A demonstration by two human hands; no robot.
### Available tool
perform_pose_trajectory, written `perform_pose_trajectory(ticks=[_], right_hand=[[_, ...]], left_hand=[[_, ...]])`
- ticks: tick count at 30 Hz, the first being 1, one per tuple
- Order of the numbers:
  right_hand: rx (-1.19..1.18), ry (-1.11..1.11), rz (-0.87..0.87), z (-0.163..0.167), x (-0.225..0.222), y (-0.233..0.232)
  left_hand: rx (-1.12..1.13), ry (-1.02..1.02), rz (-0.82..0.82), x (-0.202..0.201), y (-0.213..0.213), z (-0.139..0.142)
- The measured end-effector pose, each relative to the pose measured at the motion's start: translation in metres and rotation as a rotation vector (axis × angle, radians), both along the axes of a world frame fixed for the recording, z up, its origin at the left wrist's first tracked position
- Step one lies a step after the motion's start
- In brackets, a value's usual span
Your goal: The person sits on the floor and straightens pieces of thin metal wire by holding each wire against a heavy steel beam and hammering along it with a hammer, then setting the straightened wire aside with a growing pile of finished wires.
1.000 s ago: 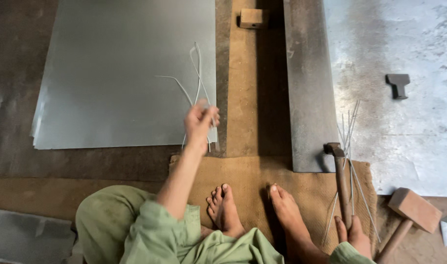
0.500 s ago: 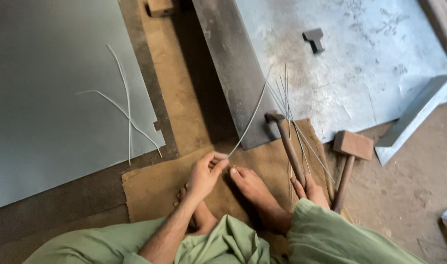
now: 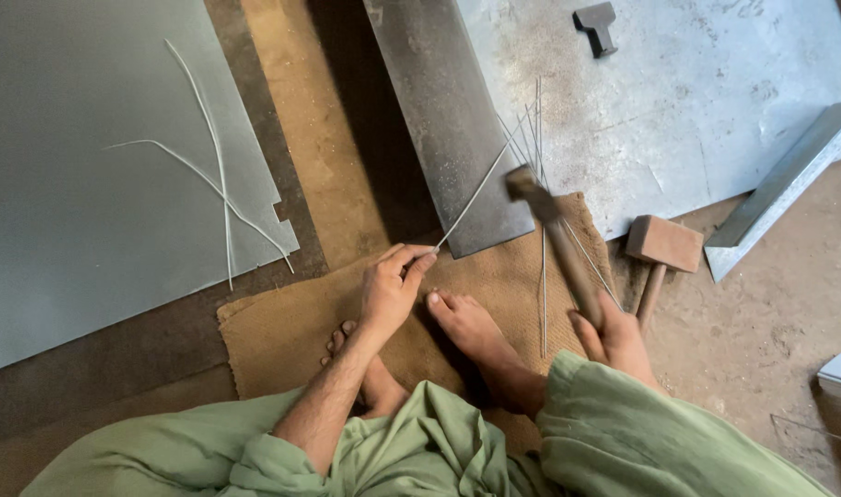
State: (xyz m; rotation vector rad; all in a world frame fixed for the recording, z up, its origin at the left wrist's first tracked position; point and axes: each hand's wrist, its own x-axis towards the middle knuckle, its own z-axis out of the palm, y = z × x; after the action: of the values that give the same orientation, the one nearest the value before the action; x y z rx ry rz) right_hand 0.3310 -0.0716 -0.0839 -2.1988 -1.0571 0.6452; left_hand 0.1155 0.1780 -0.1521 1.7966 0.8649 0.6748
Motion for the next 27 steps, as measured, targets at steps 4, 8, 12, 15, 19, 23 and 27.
perform_pose_trajectory(ticks=[4, 8, 12, 15, 19, 23, 27], right_hand=[[-0.203, 0.014, -0.121, -0.007, 0.003, 0.009], [0.020, 0.066, -0.152, -0.005, 0.000, 0.010], [-0.207, -0.044, -0.040, -0.001, -0.001, 0.018], [-0.188, 0.008, -0.153, 0.003, -0.004, 0.018], [-0.213, 0.071, -0.076, 0.001, -0.002, 0.018], [-0.220, 0.060, -0.020, -0.007, 0.005, 0.018], [-0.233, 0.044, -0.042, -0.013, 0.001, 0.013]], left_hand=[[-0.011, -0.043, -0.003, -0.003, 0.001, -0.005], [-0.071, -0.034, -0.021, -0.015, -0.004, -0.010], [-0.043, 0.004, -0.040, -0.027, -0.002, -0.013], [0.004, 0.025, -0.054, -0.042, -0.005, -0.010], [-0.217, 0.172, -0.085, -0.052, 0.000, -0.007], [-0.543, 0.248, -0.209, -0.054, 0.016, 0.000], [-0.280, 0.195, -0.287, -0.019, 0.024, 0.003]])
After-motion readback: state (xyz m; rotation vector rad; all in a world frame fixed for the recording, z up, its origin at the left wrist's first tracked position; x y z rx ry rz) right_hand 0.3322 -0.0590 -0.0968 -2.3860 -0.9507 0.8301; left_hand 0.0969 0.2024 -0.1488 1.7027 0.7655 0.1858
